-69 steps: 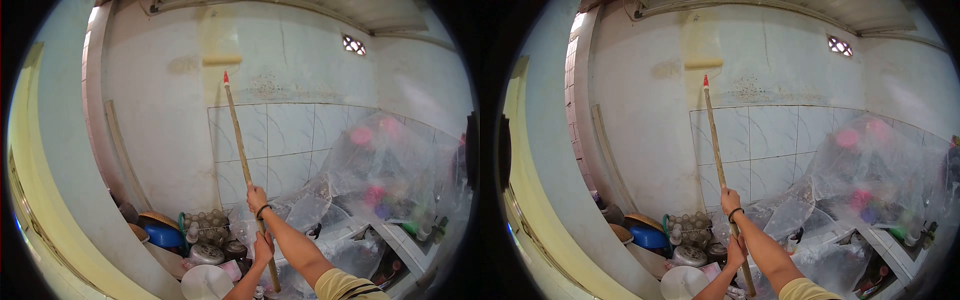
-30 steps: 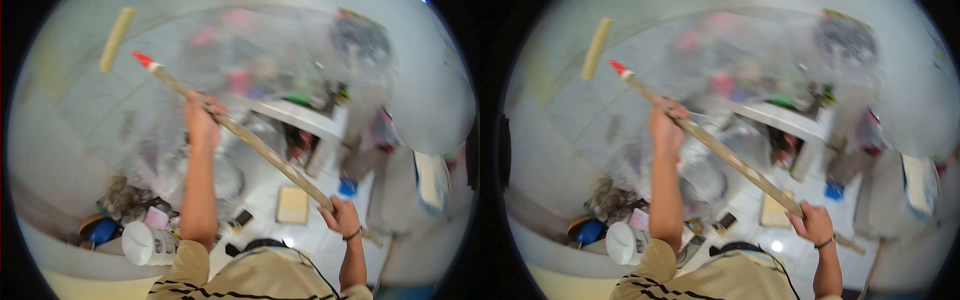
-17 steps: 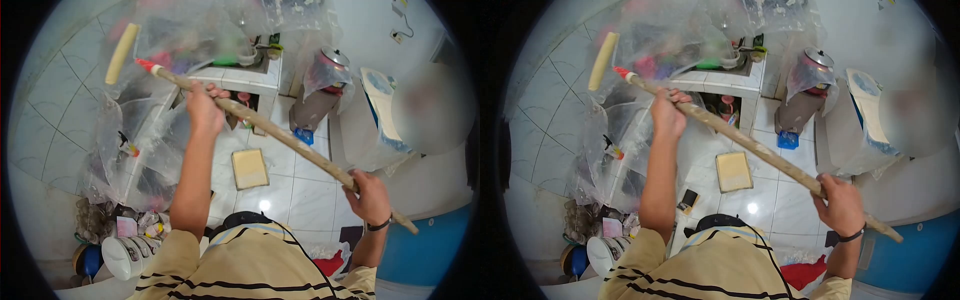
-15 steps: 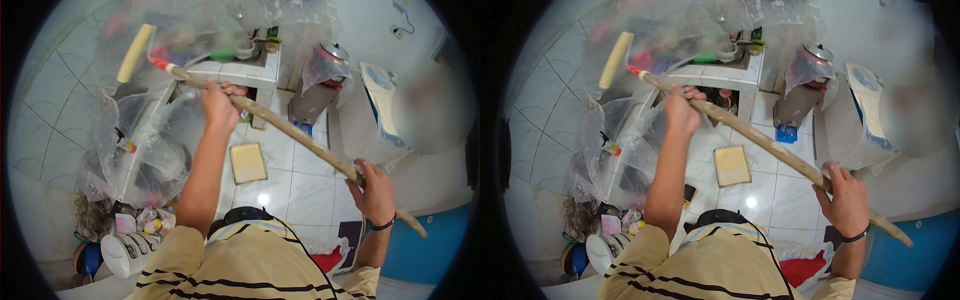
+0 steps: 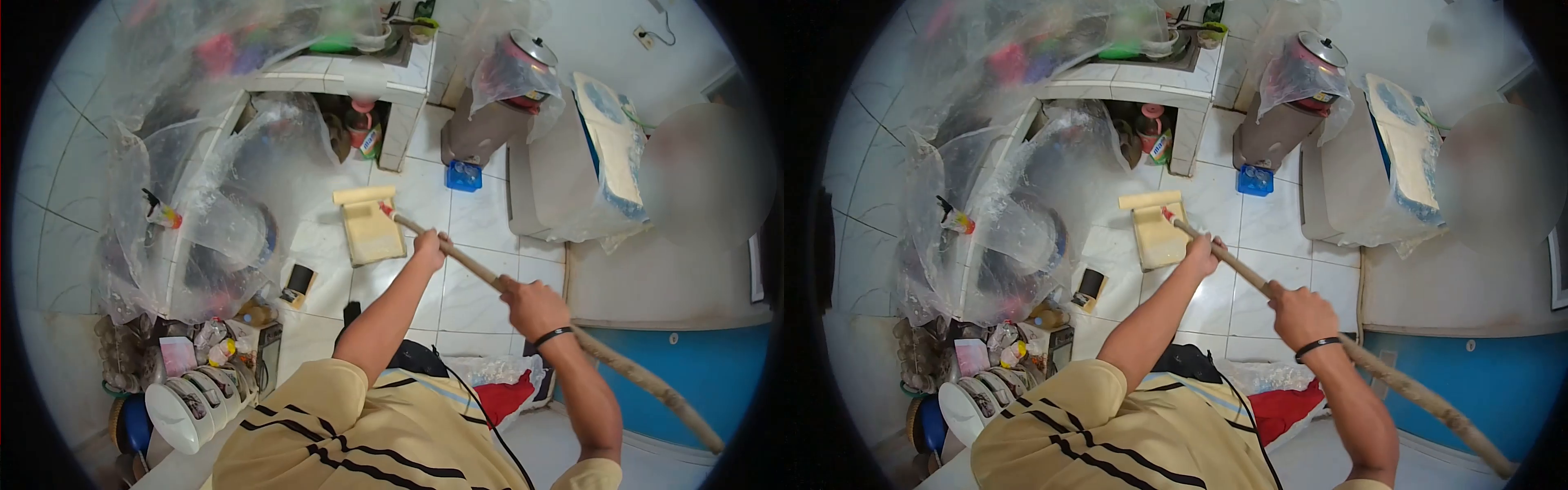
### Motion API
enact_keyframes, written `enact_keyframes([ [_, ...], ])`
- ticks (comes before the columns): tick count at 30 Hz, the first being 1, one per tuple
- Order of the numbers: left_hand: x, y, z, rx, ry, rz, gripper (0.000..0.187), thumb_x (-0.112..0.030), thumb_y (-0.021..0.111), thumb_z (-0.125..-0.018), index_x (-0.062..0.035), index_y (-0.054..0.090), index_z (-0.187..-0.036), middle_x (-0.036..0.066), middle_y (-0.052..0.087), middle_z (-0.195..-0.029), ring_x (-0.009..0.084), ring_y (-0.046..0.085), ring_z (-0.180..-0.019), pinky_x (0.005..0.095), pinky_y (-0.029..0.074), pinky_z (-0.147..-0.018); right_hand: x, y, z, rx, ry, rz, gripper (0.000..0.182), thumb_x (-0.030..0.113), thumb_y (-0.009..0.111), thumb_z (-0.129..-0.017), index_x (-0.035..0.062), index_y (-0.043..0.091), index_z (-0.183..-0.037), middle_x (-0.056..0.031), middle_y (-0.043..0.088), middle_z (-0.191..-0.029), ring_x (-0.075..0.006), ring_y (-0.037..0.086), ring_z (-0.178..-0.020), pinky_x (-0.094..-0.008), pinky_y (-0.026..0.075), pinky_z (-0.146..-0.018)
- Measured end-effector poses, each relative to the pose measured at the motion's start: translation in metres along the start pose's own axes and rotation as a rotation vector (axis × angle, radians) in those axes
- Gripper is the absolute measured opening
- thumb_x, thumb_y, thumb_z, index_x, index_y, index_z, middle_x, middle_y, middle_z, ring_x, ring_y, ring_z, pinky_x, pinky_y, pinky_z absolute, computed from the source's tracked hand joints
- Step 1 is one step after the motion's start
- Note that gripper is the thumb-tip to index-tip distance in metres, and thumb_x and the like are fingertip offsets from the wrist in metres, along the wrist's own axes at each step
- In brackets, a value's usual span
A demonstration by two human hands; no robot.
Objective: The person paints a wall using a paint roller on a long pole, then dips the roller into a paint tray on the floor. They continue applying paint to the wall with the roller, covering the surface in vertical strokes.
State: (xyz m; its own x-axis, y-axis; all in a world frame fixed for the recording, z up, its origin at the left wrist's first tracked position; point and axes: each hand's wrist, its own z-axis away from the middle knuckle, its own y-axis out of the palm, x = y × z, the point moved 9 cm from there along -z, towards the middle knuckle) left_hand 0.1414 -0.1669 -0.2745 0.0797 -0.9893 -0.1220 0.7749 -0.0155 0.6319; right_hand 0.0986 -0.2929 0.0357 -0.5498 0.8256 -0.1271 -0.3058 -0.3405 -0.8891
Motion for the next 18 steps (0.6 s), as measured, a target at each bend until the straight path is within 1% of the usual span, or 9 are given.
enact_keyframes([
  [2,0.026,-0.033,-0.008,-0.027,-0.054,0.066,0.02,-0.019,0.037,-0.097,-0.0006,0.034,-0.102,0.012,0.048,-0.085,0.0224,0.051,-0.068,0.0404,0.051,-0.063,0.01,0.036,-0.014,0.136,0.045,-0.055,0.024,0.027,0.053,-0.086,0.0207,0.059,-0.109,-0.0168,0.064,-0.08,-0.0363,0.064,-0.076,-0.0462,0.052,-0.065],
  [4,0.041,-0.053,0.002,-0.088,-0.111,0.154,0.021,-0.018,0.039,-0.096,-0.0004,0.032,-0.105,0.016,0.046,-0.094,0.0262,0.055,-0.074,0.041,0.056,-0.067,0.022,0.073,-0.039,0.173,0.057,-0.072,0.023,0.026,0.054,-0.086,0.0186,0.059,-0.107,-0.015,0.065,-0.083,-0.035,0.065,-0.08,-0.045,0.052,-0.068],
  [6,0.055,-0.067,-0.002,-0.13,-0.199,0.114,0.029,-0.022,0.036,-0.097,0.0031,0.03,-0.11,0.018,0.048,-0.098,0.0278,0.056,-0.079,0.045,0.055,-0.075,0.041,0.103,-0.07,0.166,0.074,-0.097,0.02,0.025,0.055,-0.085,0.0193,0.061,-0.103,-0.0169,0.065,-0.089,-0.0363,0.063,-0.084,-0.0465,0.051,-0.073],
  [7,0.044,-0.065,0.017,-0.21,-0.181,0.099,0.024,-0.02,0.036,-0.097,0.0023,0.035,-0.103,0.015,0.05,-0.088,0.0253,0.054,-0.071,0.0415,0.054,-0.067,0.054,0.117,-0.086,0.188,0.086,-0.064,0.02,0.022,0.054,-0.085,0.0191,0.062,-0.103,-0.0157,0.065,-0.092,-0.0349,0.064,-0.086,-0.0453,0.051,-0.073],
  [10,0.046,-0.105,-0.032,-0.204,-0.267,0.037,0.014,-0.015,0.04,-0.093,-0.0016,0.039,-0.09,0.012,0.05,-0.077,0.0212,0.051,-0.06,0.0342,0.048,-0.051,0.089,0.146,-0.124,0.189,0.091,-0.066,0.022,0.02,0.052,-0.087,0.0134,0.062,-0.105,-0.0162,0.065,-0.089,-0.035,0.064,-0.083,-0.0443,0.052,-0.072],
  [11,0.043,-0.112,-0.038,-0.264,-0.253,0.032,0.014,-0.013,0.039,-0.091,-0.0043,0.039,-0.08,0.007,0.045,-0.065,0.0177,0.044,-0.052,0.0322,0.04,-0.044,0.102,0.145,-0.131,0.165,0.065,-0.035,0.021,0.019,0.051,-0.086,0.0102,0.063,-0.101,-0.0149,0.065,-0.088,-0.0328,0.064,-0.083,-0.0429,0.052,-0.071],
  [13,0.035,-0.12,-0.055,-0.203,-0.214,-0.048,0.013,-0.011,0.038,-0.09,-0.0053,0.038,-0.079,0.006,0.043,-0.065,0.0171,0.042,-0.051,0.0321,0.04,-0.045,0.122,0.142,-0.136,0.119,0.009,0.029,0.021,0.016,0.049,-0.085,0.0038,0.065,-0.092,-0.0122,0.066,-0.087,-0.0285,0.065,-0.081,-0.0401,0.053,-0.068],
  [15,0.02,-0.119,-0.054,-0.117,-0.124,-0.049,0.011,-0.01,0.038,-0.091,-0.0066,0.038,-0.08,0.005,0.04,-0.064,0.0159,0.039,-0.052,0.0303,0.04,-0.045,0.15,0.104,-0.106,-0.494,-0.269,-0.101,0.022,0.013,0.051,-0.079,0.0015,0.063,-0.094,-0.0138,0.063,-0.093,-0.0265,0.063,-0.088,-0.0364,0.052,-0.07],
  [18,0.016,-0.141,-0.084,-0.13,-0.185,0.087,0.011,-0.009,0.038,-0.092,-0.0072,0.038,-0.082,0.004,0.04,-0.065,0.0154,0.039,-0.053,0.0294,0.041,-0.047,0.143,0.172,-0.057,0.067,-0.605,-0.214,0.027,0.006,0.051,-0.077,0.0062,0.062,-0.101,-0.0152,0.061,-0.081,-0.0335,0.06,-0.085,-0.039,0.05,-0.076],
])
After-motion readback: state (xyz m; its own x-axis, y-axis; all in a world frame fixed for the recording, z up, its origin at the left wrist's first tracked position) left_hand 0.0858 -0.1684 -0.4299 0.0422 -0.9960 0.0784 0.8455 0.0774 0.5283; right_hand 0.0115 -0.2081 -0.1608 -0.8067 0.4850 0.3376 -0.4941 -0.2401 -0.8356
